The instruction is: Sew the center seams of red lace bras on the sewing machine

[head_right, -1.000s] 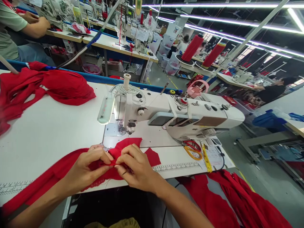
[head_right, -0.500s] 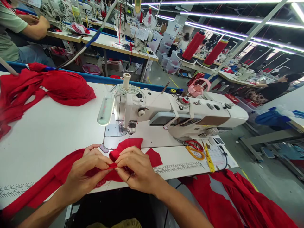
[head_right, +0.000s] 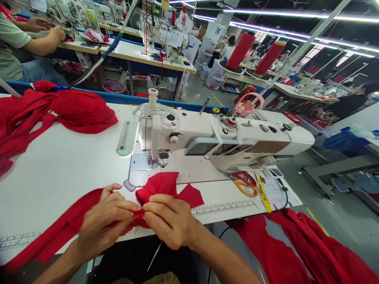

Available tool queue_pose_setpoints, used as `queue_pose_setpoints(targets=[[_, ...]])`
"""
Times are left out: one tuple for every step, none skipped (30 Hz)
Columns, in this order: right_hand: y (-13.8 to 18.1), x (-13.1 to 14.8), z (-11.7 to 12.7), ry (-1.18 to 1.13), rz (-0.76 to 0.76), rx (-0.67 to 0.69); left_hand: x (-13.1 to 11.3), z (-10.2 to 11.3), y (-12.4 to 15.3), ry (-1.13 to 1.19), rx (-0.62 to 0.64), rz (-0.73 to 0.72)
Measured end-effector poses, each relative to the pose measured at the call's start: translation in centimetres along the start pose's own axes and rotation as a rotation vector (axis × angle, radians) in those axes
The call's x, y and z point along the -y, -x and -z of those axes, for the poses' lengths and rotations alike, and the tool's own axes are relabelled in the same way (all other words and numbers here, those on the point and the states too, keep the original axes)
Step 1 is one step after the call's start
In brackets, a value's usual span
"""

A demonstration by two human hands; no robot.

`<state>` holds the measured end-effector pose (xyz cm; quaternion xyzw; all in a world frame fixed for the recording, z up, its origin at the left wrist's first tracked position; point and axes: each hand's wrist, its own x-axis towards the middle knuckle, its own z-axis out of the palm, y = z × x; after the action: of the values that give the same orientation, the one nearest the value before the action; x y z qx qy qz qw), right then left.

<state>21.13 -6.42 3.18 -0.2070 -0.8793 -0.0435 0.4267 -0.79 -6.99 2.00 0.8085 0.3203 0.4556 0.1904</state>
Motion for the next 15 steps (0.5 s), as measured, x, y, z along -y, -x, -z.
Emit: queue_pose_setpoints(targets=[[-0.07,0.05,0.01,0.001,-0.015,-0.003,0.02,-0.02,0.0,-0.001,0.003,0.002],[-0.21,0.13,0.06,0.0,-0.045,-0.002,0.02,-0.04,0.0,0.0,0.007,0.003],[-0.38,0.22,0.12,-0.004,-0.074,0.001,0.02,-0.06,-0.01,0.002,0.01,0.005],[-0.56,0.32,0.2,-0.008,-0.102,0.008,0.01,-0.07,-0.02,0.004,0.012,0.008],[-0.72,0.4,0.27,-0.014,-0.121,0.015,-0.01,-0.09,-0.03,0.006,0.015,0.013],[-0.85,0.46,0.33,-0.02,-0.135,0.024,-0.03,-0.1,-0.05,0.006,0.016,0.019],[-0.94,0.5,0.37,-0.029,-0.142,0.031,-0.06,-0.1,-0.06,0.006,0.018,0.026],[-0.98,0.51,0.39,-0.039,-0.142,0.031,-0.08,-0.11,-0.08,0.008,0.018,0.03],[-1.0,0.51,0.4,-0.049,-0.142,0.029,-0.1,-0.12,-0.09,0.01,0.016,0.031],[-0.99,0.49,0.4,-0.058,-0.142,0.027,-0.12,-0.12,-0.1,0.012,0.013,0.031],[-0.97,0.47,0.4,-0.064,-0.141,0.026,-0.12,-0.13,-0.1,0.013,0.012,0.032],[-0.94,0.45,0.39,-0.068,-0.143,0.028,-0.13,-0.14,-0.09,0.013,0.013,0.035],[-0.92,0.44,0.39,-0.07,-0.148,0.033,-0.12,-0.15,-0.07,0.011,0.015,0.04],[-0.9,0.44,0.4,-0.072,-0.157,0.041,-0.12,-0.15,-0.05,0.009,0.019,0.047],[-0.89,0.44,0.41,-0.075,-0.168,0.049,-0.11,-0.15,-0.02,0.007,0.021,0.053]])
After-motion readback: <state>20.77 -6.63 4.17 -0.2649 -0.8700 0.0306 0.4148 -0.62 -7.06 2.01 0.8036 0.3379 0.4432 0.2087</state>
